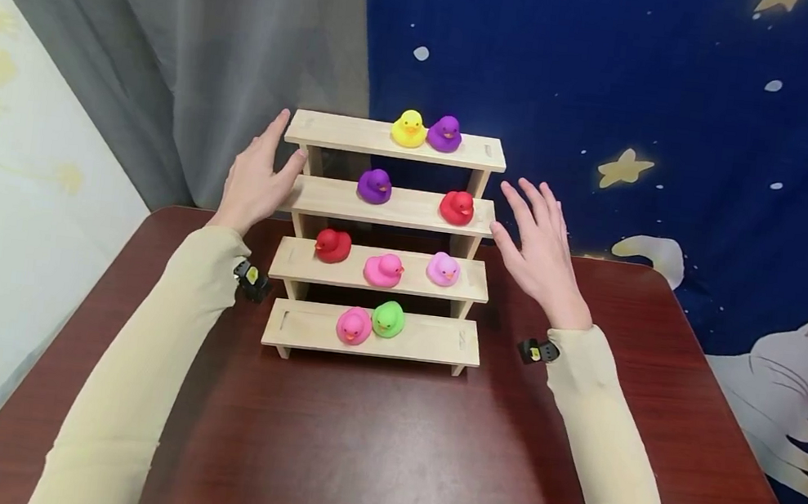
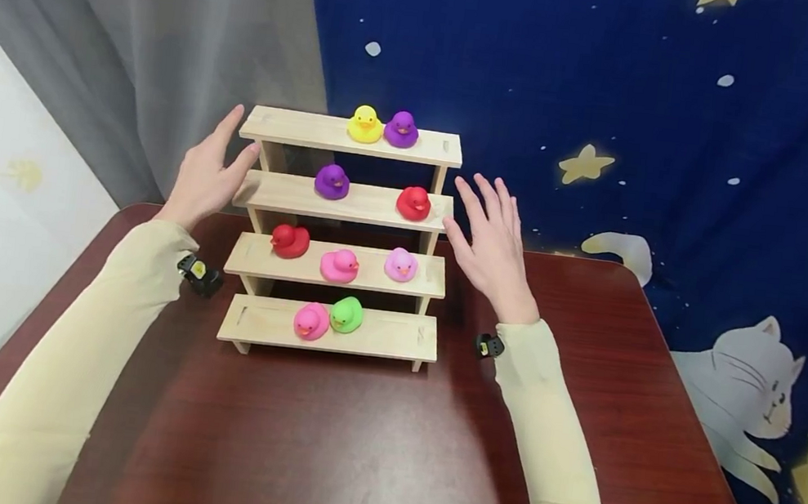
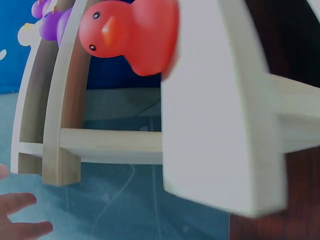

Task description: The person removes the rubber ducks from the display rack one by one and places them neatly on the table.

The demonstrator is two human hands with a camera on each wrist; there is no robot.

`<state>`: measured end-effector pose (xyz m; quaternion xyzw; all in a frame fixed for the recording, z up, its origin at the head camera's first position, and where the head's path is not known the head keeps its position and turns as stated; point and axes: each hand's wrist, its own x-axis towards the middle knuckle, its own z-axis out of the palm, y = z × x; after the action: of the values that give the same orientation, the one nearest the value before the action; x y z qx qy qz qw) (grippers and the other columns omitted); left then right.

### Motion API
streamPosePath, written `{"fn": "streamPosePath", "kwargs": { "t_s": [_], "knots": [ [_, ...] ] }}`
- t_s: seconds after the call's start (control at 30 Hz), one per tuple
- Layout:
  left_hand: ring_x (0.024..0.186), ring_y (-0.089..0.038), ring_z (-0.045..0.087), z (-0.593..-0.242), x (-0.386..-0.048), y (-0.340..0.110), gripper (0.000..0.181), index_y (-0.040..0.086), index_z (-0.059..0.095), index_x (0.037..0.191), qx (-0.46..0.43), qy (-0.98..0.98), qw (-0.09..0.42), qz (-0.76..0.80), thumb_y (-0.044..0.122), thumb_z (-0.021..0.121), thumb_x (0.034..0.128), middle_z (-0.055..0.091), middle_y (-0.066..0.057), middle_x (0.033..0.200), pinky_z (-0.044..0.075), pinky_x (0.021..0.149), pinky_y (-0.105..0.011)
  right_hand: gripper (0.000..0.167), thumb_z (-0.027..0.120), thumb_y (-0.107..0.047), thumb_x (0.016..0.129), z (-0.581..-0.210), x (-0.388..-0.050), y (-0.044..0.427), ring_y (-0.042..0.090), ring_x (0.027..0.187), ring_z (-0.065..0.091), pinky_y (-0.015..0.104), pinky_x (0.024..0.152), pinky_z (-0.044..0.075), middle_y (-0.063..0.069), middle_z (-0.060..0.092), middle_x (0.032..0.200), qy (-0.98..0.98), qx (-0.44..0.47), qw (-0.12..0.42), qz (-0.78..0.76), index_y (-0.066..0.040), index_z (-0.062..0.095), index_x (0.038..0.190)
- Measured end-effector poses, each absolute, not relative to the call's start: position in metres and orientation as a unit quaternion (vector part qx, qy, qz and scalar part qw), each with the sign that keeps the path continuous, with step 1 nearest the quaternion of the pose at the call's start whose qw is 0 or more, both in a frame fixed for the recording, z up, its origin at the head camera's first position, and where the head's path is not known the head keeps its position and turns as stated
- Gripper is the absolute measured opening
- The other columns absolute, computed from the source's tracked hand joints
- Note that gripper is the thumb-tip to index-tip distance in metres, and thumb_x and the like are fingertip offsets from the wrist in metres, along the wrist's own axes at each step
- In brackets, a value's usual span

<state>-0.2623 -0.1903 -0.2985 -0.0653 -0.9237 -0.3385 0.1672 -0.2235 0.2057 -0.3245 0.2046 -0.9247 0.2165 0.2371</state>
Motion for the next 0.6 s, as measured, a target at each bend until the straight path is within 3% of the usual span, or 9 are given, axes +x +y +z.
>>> {"fn": "streamPosePath", "kwargs": {
  "t_s": [0.1, 0.4, 0.5, 0.6],
  "knots": [
    [0.140, -0.031, 0.028, -0.296, -0.270, -0.184, 0.064, 0.030, 0.019, 0.155, -0.053, -0.918, 0.161, -0.359, 0.049, 0.039, 0.0977, 0.028, -0.003, 0.156, 0.023, 0.109, -0.053, 0.056, 0.056, -0.034, 0.097, -0.322, -0.228, 0.202, 0.026, 0.145, 0.010, 0.046, 0.114, 0.003, 0.013, 0.030, 0.153, -0.922, 0.210, 0.244, 0.216, -0.014, 0.041, 0.148],
    [0.137, -0.025, 0.033, -0.302, -0.286, -0.170, 0.059, 0.026, 0.029, 0.153, -0.006, -0.889, 0.156, -0.430, 0.051, 0.035, 0.1005, 0.033, -0.004, 0.153, 0.024, 0.110, -0.043, 0.057, 0.055, -0.036, 0.098, -0.309, -0.237, 0.191, 0.028, 0.144, 0.013, 0.044, 0.114, 0.004, 0.014, 0.031, 0.152, -0.919, 0.232, 0.245, 0.204, -0.012, 0.041, 0.147],
    [0.127, -0.026, 0.044, -0.305, -0.288, -0.166, 0.057, 0.024, 0.030, 0.152, -0.002, -0.876, 0.166, -0.453, 0.049, 0.037, 0.1008, 0.048, -0.013, 0.142, 0.032, 0.104, -0.042, 0.056, 0.055, -0.036, 0.098, -0.306, -0.240, 0.189, 0.028, 0.144, 0.015, 0.043, 0.114, 0.005, 0.015, 0.033, 0.151, -0.917, 0.238, 0.245, 0.204, -0.011, 0.042, 0.146],
    [0.105, -0.027, 0.051, -0.308, -0.290, -0.164, 0.057, 0.024, 0.032, 0.150, 0.002, -0.866, 0.172, -0.470, 0.050, 0.040, 0.1001, 0.062, -0.019, 0.117, 0.037, 0.089, -0.037, 0.055, 0.055, -0.034, 0.098, -0.304, -0.244, 0.188, 0.030, 0.143, 0.017, 0.043, 0.114, 0.006, 0.017, 0.034, 0.150, -0.916, 0.243, 0.241, 0.208, -0.010, 0.043, 0.145]
  ]
}}
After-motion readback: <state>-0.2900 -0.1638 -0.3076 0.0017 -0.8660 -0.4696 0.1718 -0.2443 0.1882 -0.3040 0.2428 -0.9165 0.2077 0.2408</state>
